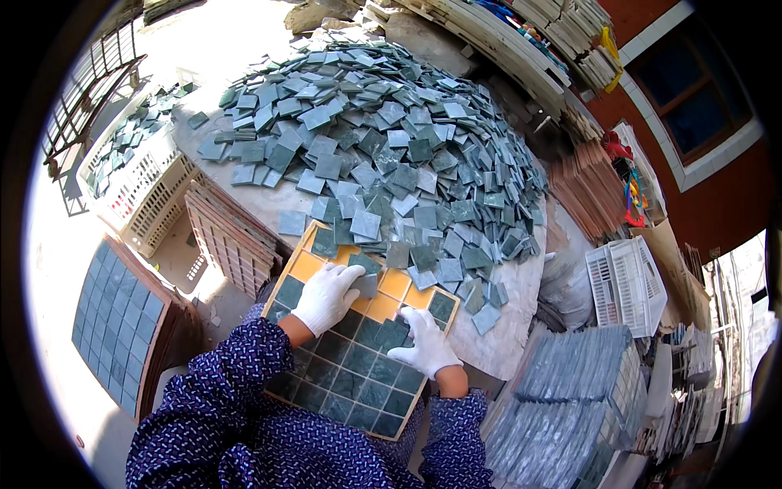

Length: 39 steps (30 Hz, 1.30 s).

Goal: The person places small square tiles into a grid frame, filling empty slots one by one. They handle the frame, flip it, and continue arranging tiles from a nearby pile until the grid is filled.

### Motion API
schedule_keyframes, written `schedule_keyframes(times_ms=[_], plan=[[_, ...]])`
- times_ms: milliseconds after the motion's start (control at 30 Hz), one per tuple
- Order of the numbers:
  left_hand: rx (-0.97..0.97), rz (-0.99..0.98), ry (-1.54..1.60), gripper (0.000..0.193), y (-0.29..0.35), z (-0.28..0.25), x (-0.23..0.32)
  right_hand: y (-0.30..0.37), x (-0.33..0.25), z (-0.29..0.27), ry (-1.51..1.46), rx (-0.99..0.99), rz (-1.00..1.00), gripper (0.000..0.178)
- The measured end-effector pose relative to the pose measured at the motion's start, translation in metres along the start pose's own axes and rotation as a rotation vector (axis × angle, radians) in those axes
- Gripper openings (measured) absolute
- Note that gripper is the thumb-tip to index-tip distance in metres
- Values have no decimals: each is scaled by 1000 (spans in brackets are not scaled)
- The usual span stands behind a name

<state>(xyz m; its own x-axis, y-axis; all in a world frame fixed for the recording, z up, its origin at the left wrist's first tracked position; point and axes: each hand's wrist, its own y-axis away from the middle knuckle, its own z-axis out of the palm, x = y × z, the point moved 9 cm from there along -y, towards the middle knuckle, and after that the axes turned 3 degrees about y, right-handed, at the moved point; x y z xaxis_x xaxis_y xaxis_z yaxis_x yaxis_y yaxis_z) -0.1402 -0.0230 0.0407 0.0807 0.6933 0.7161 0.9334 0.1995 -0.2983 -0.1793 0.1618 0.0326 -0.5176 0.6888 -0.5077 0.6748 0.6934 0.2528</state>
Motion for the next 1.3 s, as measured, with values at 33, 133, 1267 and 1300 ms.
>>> schedule_keyframes(times_ms=[33,133,1267,1300], plan=[[14,-13,12,28,1,-2,-1,-4,2,-12,74,142,28,63],[-18,-80,63,27,-1,3,-8,-23,10,-44,282,540,74,67],[-335,115,60,52,27,5,-1,-47,29,-36,138,381,-136,34],[-331,113,77,51,27,6,-1,-46,31,-41,154,430,-80,34]])
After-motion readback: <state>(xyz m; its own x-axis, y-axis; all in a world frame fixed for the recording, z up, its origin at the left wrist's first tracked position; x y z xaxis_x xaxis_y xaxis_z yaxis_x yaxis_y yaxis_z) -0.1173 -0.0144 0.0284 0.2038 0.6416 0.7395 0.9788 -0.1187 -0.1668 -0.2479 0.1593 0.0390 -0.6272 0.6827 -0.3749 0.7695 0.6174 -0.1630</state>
